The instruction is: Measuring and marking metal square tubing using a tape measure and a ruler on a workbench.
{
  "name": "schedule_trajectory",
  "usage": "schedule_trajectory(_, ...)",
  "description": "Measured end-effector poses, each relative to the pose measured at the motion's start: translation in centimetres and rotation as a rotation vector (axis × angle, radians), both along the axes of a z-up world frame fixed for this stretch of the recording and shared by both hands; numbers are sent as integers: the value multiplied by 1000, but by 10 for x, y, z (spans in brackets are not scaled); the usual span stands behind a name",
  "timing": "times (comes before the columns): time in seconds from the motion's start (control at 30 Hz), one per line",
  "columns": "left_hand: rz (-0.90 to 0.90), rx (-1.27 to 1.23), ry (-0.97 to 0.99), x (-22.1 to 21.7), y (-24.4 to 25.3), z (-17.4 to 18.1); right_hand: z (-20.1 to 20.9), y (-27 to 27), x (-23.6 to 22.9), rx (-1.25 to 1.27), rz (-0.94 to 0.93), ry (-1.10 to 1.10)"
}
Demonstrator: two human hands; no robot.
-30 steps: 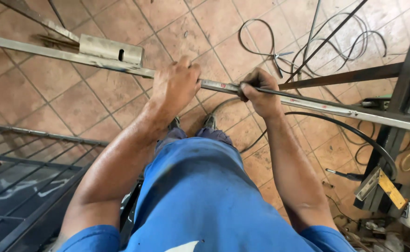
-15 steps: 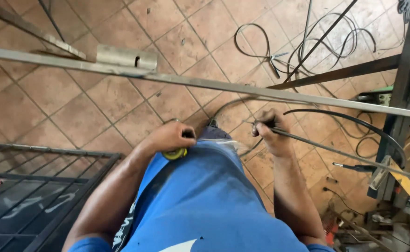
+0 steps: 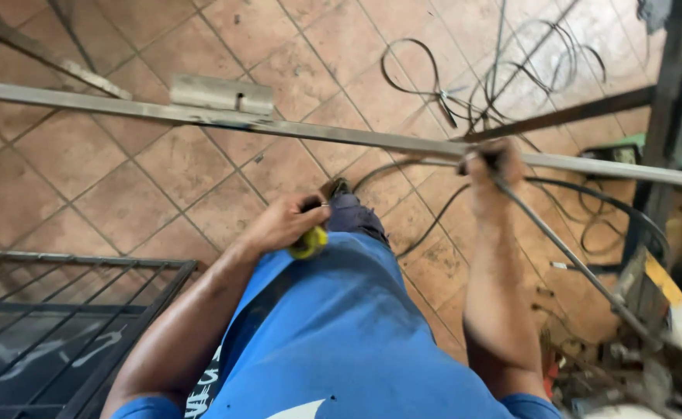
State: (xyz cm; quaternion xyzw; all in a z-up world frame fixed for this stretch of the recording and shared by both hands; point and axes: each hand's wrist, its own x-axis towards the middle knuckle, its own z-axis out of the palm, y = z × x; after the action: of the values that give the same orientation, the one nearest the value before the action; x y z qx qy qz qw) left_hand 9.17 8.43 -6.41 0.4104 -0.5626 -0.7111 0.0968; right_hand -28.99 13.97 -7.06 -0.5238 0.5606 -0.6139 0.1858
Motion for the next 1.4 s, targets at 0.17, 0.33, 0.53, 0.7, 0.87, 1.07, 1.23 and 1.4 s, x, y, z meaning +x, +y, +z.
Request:
schedule_trajectory(0.17, -218, -262, -261, -19, -9, 44, 24, -50, -27, 68, -126, 137)
schedule_trajectory(0.33, -513, -556, -401, -66, -16, 72, -18, -58, -79, 71, -171, 144)
schedule_trajectory(0.53, -552, -751, -475, -124, -18, 36, -9, -54, -62, 104, -241, 200)
schedule_trajectory(0.7, -472, -769, -387, -127, -17, 33, -11, -55, -65, 87, -220, 176)
schedule_trajectory(0.87, -490, -737, -479, -119, -25, 58, 2, -57, -59, 128, -214, 355)
schedule_trajectory(1.07, -473, -754, -477, -118, -24, 50, 2, -55, -59, 209, -248, 392)
schedule_trajectory(1.23, -517, -720, -502, -116, -24, 59, 10, -55, -51, 253, -253, 367)
schedule_trajectory(1.4, -565, -681, -534, -116, -26, 69, 10, -56, -51, 282, -280, 374)
